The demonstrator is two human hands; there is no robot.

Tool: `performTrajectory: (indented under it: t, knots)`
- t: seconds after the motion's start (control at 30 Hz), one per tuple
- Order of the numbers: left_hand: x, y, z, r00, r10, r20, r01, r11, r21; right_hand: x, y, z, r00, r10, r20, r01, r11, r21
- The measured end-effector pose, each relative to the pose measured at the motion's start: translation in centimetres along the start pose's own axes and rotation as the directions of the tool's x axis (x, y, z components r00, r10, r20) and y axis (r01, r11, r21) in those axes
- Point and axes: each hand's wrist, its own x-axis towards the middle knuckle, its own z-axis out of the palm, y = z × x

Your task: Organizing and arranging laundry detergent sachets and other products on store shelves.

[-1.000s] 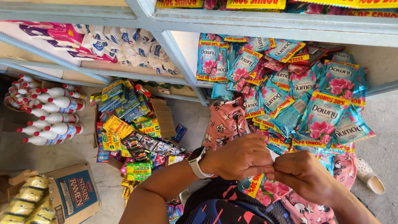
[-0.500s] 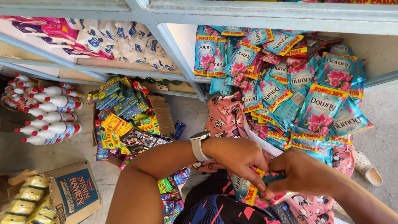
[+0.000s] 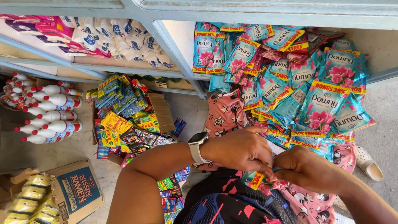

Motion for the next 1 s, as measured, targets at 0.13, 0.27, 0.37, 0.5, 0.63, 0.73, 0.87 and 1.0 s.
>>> performTrajectory:
  t: [0.13, 0.27, 0.37, 0.5, 0.63, 0.73, 0.87, 1.0]
  knots:
    - [0.7, -0.2, -0.8, 1.000, -0.011, 0.012, 0.011, 1.000, 0.027, 0.2, -0.3, -0.3, 1.000, 0.006, -0.004, -0.006, 0.998, -0.065]
    - [1.7, -1.2, -1.6, 0.948, -0.150, 0.280, 0.153, 0.988, 0.014, 0.5, -1.2, -0.1, 0.949, -0.311, -0.056, 0.306, 0.949, -0.078]
    - [1.9, -2.0, -0.8, 0.910, -0.188, 0.371, 0.176, 0.982, 0.065, 1.2, -3.0, -0.1, 0.999, 0.022, 0.040, -0.015, 0.984, -0.178]
    - [1.3, -3.1, 0.9, 0.936, -0.073, 0.345, 0.064, 0.997, 0.038, 1.7, -3.4, 0.7, 0.913, 0.384, 0.139, -0.358, 0.916, -0.179]
    - [1.2, -1.8, -0.5, 0.954, 0.014, 0.300, -0.055, 0.990, 0.129, 1.7, -2.3, 1.6, 0.972, 0.223, 0.071, -0.192, 0.934, -0.301]
    - [1.0, -1.6, -1.0, 0.970, 0.108, 0.218, -0.122, 0.991, 0.054, 1.6, -1.9, 1.1, 0.987, 0.152, 0.055, -0.135, 0.962, -0.236]
    - [0.8, -1.4, -1.2, 0.974, 0.123, 0.190, -0.136, 0.989, 0.053, 1.5, -0.7, 1.0, 0.994, 0.105, 0.038, -0.098, 0.984, -0.152]
    - [0.8, -1.5, -1.2, 0.979, 0.118, 0.169, -0.113, 0.993, -0.036, 1.5, 0.5, 1.1, 1.000, -0.008, 0.004, 0.009, 0.995, -0.099]
